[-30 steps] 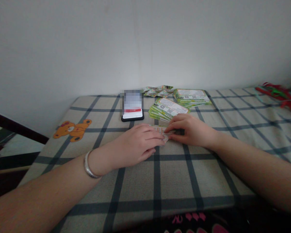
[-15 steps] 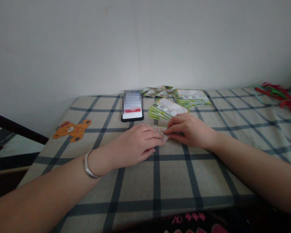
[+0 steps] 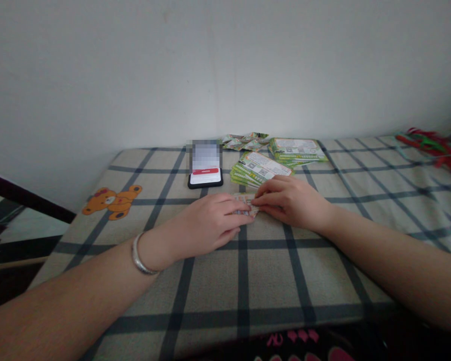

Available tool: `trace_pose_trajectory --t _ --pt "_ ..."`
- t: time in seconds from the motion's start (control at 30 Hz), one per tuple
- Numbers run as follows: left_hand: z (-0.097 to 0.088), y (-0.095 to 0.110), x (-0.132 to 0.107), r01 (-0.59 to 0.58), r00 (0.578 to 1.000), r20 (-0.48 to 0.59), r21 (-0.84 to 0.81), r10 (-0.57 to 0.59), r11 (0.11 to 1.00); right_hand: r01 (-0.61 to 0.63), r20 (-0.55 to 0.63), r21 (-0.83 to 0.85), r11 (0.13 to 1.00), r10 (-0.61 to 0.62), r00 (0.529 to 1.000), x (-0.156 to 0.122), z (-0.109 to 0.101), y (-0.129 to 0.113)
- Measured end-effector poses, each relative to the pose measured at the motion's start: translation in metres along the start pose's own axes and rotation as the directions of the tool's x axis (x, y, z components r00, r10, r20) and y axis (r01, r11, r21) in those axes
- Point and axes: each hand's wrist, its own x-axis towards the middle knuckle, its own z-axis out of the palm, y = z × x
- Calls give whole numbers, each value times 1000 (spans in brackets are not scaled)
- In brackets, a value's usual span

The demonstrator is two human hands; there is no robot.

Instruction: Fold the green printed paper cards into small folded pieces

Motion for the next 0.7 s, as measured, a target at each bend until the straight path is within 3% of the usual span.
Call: trace_pose_trajectory --t 0.2,0.53,0.7 --pt "1 0 1 20 1000 -1 -52 -20 998 -13 -6 21 1000 14 1000 1 0 0" --pt "0 1 -2 17 999 33 49 -19 999 6 -26 30 1000 -5 1000 0 3 1" --pt "-2 4 -3 66 996 62 36 -68 997 99 -50 -31 995 -101 994 1 -5 -3"
